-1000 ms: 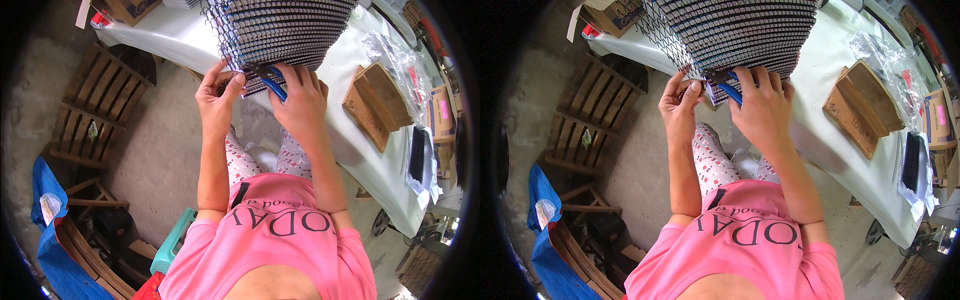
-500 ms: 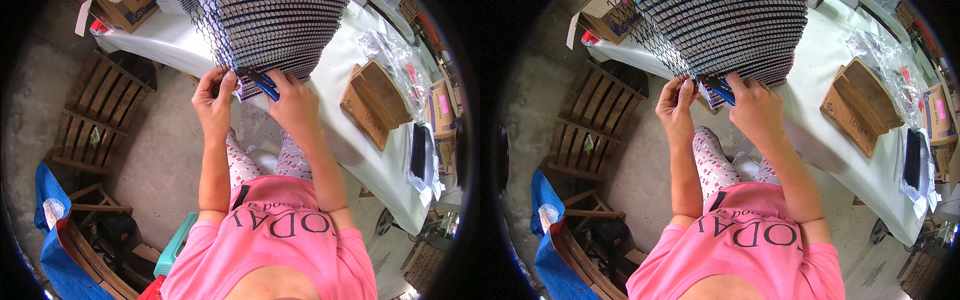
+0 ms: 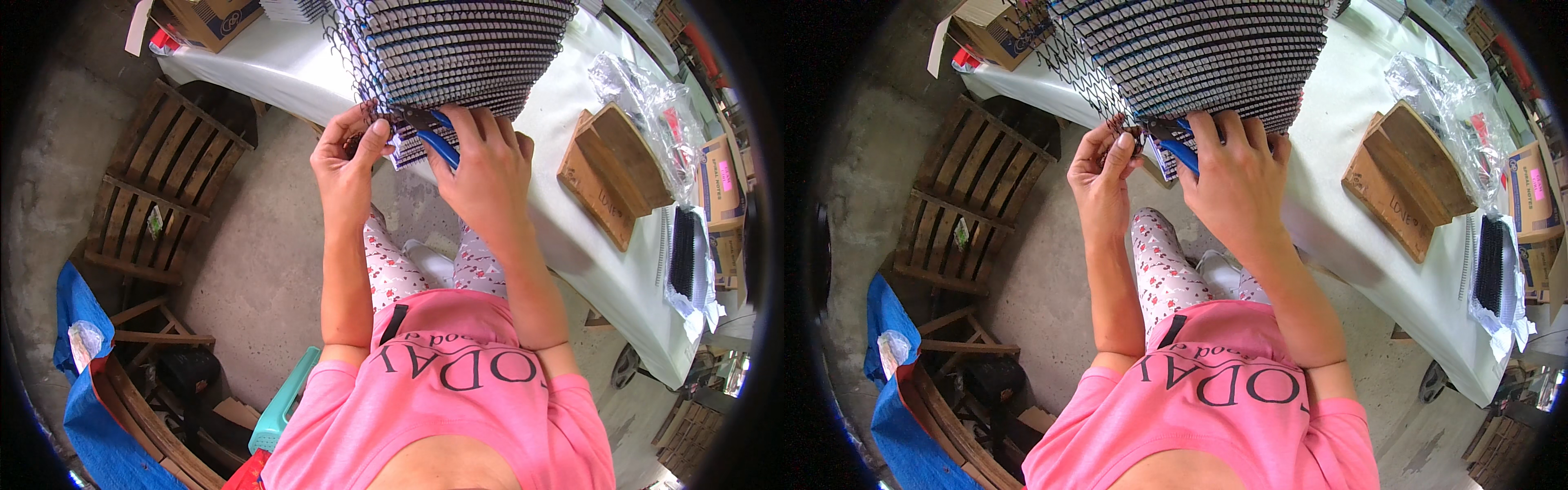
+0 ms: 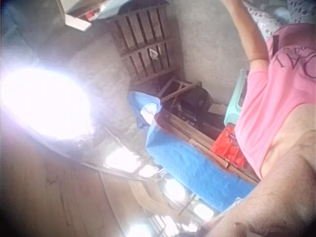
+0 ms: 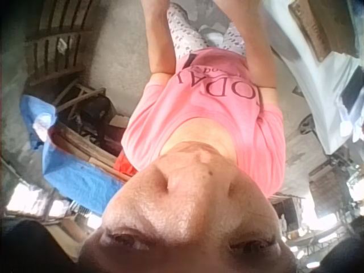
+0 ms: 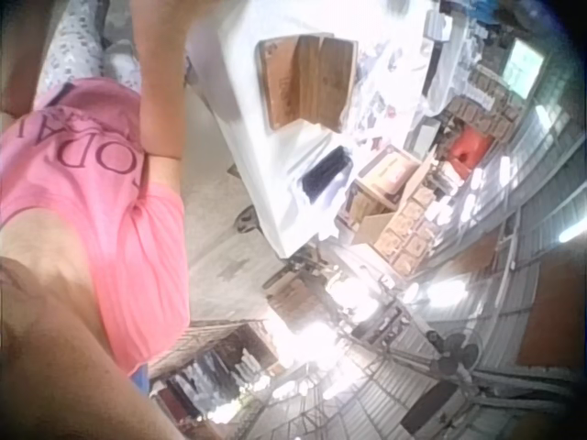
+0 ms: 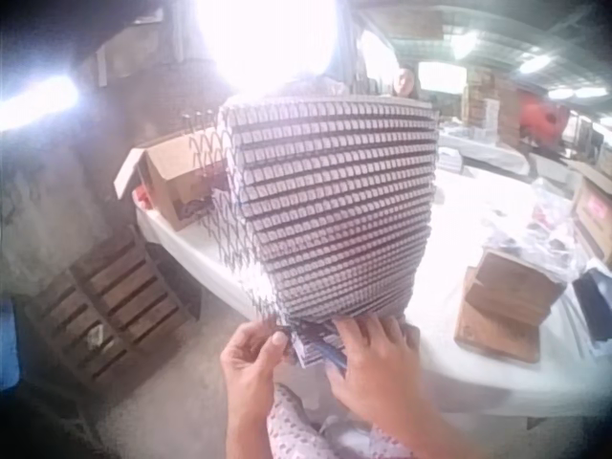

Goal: The person uses a pair of blue-handled pliers to trim and bend the wire ends of spiral-bound notebooks in a large stack. They work on individual wire loops, move the stack aside, and handle small wire fragments.

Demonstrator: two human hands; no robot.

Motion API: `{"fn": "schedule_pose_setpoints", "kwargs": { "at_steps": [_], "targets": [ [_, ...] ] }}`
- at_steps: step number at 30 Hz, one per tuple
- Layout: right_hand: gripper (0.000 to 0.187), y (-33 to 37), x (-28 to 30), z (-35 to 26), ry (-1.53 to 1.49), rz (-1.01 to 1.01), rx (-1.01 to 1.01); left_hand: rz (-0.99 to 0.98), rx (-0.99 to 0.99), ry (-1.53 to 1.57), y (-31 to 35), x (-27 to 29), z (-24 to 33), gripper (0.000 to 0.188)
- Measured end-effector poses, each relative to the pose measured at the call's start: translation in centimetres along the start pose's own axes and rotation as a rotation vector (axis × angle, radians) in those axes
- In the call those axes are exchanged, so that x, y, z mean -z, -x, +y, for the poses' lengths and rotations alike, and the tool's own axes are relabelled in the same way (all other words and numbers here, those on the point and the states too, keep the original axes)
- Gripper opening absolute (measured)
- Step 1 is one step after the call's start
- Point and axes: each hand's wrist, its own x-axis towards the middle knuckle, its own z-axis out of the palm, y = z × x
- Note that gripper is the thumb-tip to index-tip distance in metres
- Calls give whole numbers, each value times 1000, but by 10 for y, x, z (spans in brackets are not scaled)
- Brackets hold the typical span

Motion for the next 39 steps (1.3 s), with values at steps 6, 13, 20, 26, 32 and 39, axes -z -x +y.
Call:
{"fn": "schedule_pose_setpoints", "kwargs": {
  "at_steps": [6,13,20,26,32,39],
  "targets": [
    [36,-1,1,-6,-42,-34,-18,-9,-28,-81,-2,-1,0,23],
    [34,2,-15,9,-227,-146,-93,57,-51,-127,-1,-8,-2,21],
    [39,-2,8,4,-97,-26,-25,117,-48,-28,0,-2,0,25],
    [44,-8,5,-2,-32,25,-5,42,1,-71,-1,-4,9,32],
    [44,-6,11,-1,-1,32,-15,-82,70,10,-7,8,10,29],
    [42,-8,5,-4,9,1,-3,-1,52,4,-7,-1,7,24]
  ]
}}
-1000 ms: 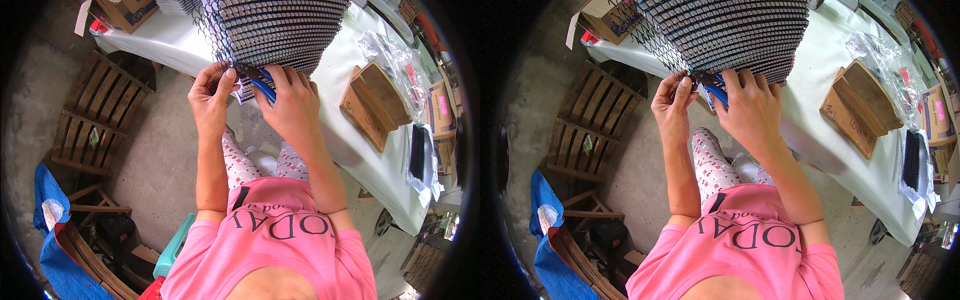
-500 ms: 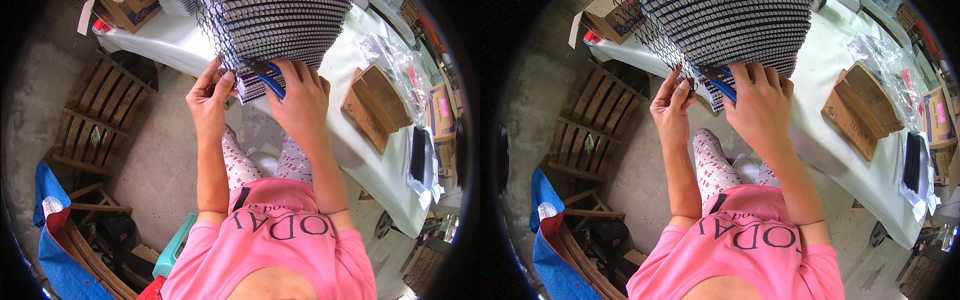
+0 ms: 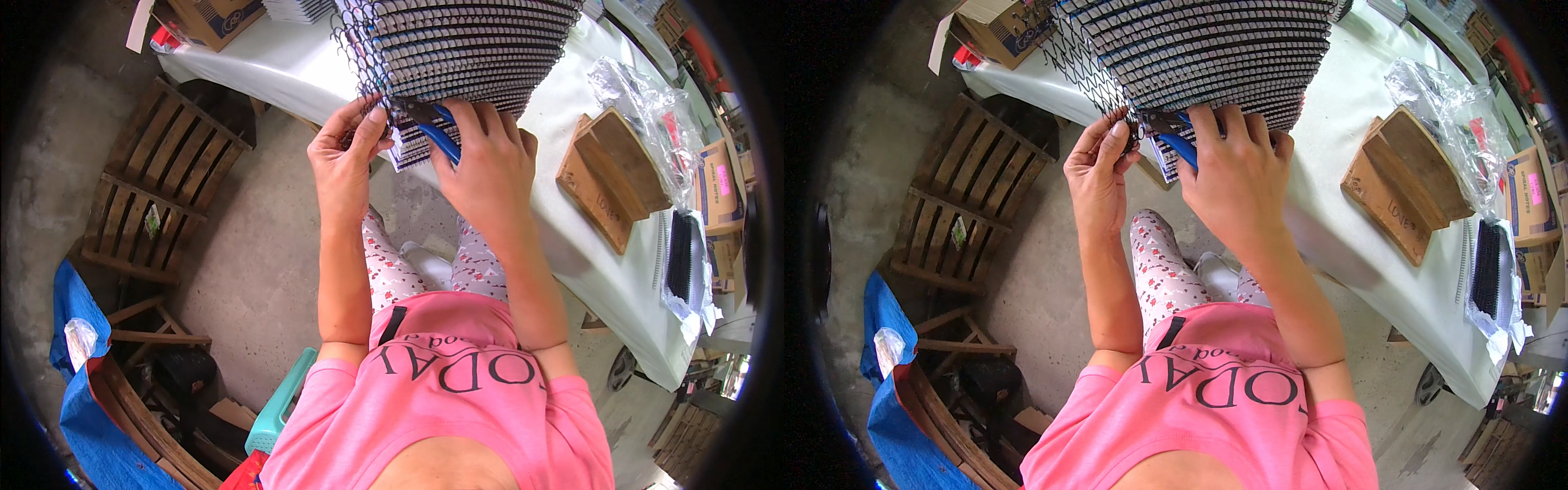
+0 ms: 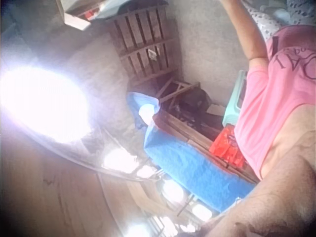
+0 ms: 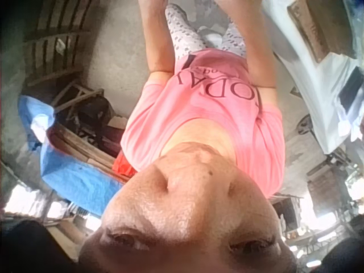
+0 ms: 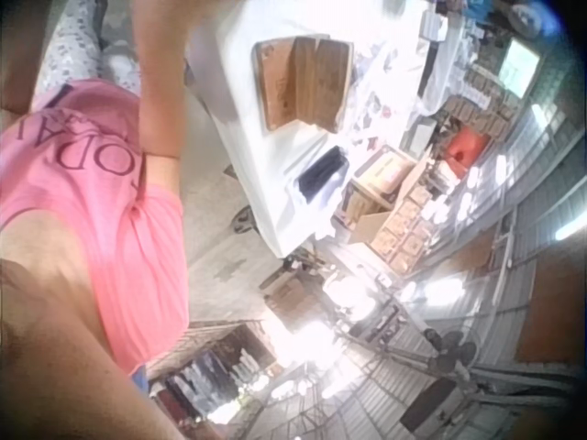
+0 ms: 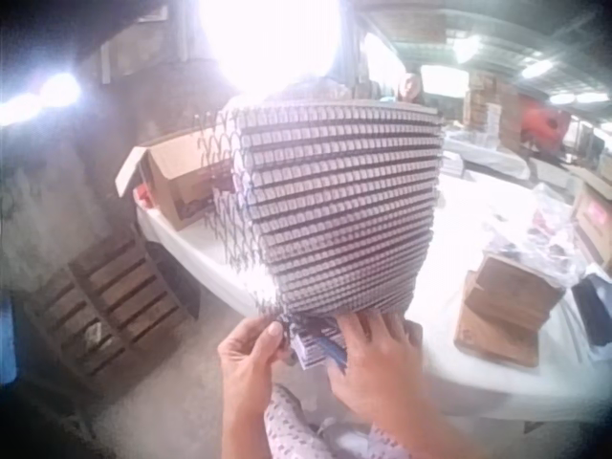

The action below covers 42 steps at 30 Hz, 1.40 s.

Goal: The person uses a pair of blue-handled pliers to trim and bend the wire ends of spiral-bound notebooks in a large stack. They work on individual wire loops, move the stack aside, and handle small wire fragments.

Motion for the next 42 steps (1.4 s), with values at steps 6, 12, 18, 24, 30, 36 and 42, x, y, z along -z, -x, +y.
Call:
{"fn": "schedule_pose_setpoints", "kwargs": {
  "at_steps": [6,12,18,24,30,36,42],
  "targets": [
    [40,-2,-4,0,-76,14,13,-15,-125,-177,2,-1,0,22],
    [27,-2,-4,6,-193,-181,-117,42,-47,-17,2,-4,-7,25],
    [35,-3,10,6,-84,37,-11,6,-10,63,5,-2,2,29],
    [40,-7,5,-2,16,46,20,-31,-12,-71,4,-8,12,26],
    [33,-8,7,-7,43,10,42,-13,-80,-137,0,-12,12,20],
    [35,-7,-9,17,-309,-230,-107,36,-125,-168,2,-12,9,21],
    [42,-8,8,6,-109,104,20,14,-125,-164,3,-8,11,28]
  ]
}}
